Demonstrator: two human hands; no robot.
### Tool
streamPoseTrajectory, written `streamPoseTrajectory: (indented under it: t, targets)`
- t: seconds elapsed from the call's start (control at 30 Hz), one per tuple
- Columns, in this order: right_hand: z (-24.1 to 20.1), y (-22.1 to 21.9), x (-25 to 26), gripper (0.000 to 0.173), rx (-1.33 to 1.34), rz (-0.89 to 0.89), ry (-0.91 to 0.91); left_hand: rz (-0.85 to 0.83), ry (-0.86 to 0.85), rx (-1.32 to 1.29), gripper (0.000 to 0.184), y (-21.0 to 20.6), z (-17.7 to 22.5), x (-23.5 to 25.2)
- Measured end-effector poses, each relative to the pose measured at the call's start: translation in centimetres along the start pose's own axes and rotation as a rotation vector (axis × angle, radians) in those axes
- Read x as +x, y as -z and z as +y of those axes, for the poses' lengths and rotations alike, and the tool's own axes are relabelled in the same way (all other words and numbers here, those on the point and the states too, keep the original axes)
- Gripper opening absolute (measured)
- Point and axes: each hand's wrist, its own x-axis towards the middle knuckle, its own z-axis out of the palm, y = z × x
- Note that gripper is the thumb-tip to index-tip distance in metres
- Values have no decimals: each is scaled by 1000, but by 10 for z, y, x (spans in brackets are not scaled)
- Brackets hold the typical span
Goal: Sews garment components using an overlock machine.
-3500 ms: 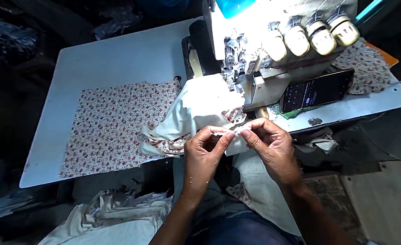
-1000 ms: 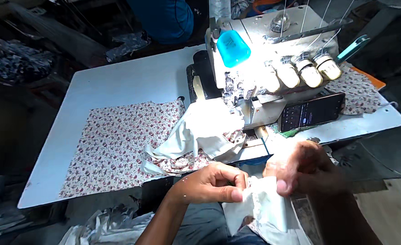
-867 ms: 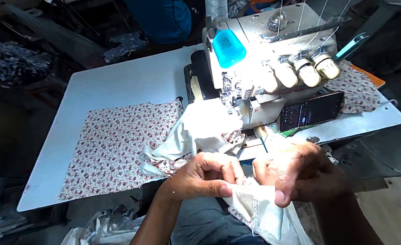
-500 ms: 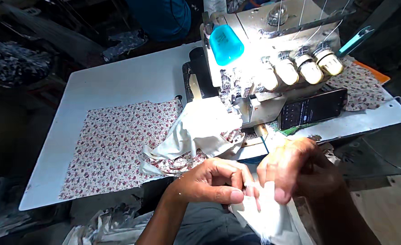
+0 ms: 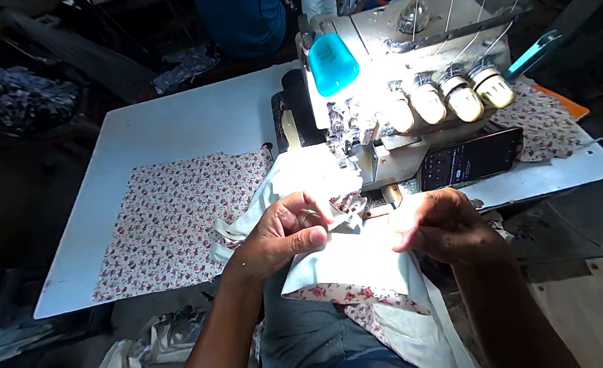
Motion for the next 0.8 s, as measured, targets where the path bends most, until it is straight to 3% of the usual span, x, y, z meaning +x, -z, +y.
streamPoseTrajectory:
  t: [0.07,0.17,0.4,0.63,0.8]
  targets:
    - [0,2,-1,18,28,25,-9,-51,2,17,25,6,0,0]
    - [1,4,-2,18,63,20,-2,-141,3,53,18,8,-2,2]
    - [5,3,-4,20,90,-62,-64,-117,-133,-143,11,10,1,1]
    - [2,8,2,18,10,-120,-19,-169,-54,-58,15,14,-1,5]
    - [-1,14,2,22,-2,-54,-32,-157,-27,61,16,25,8,11]
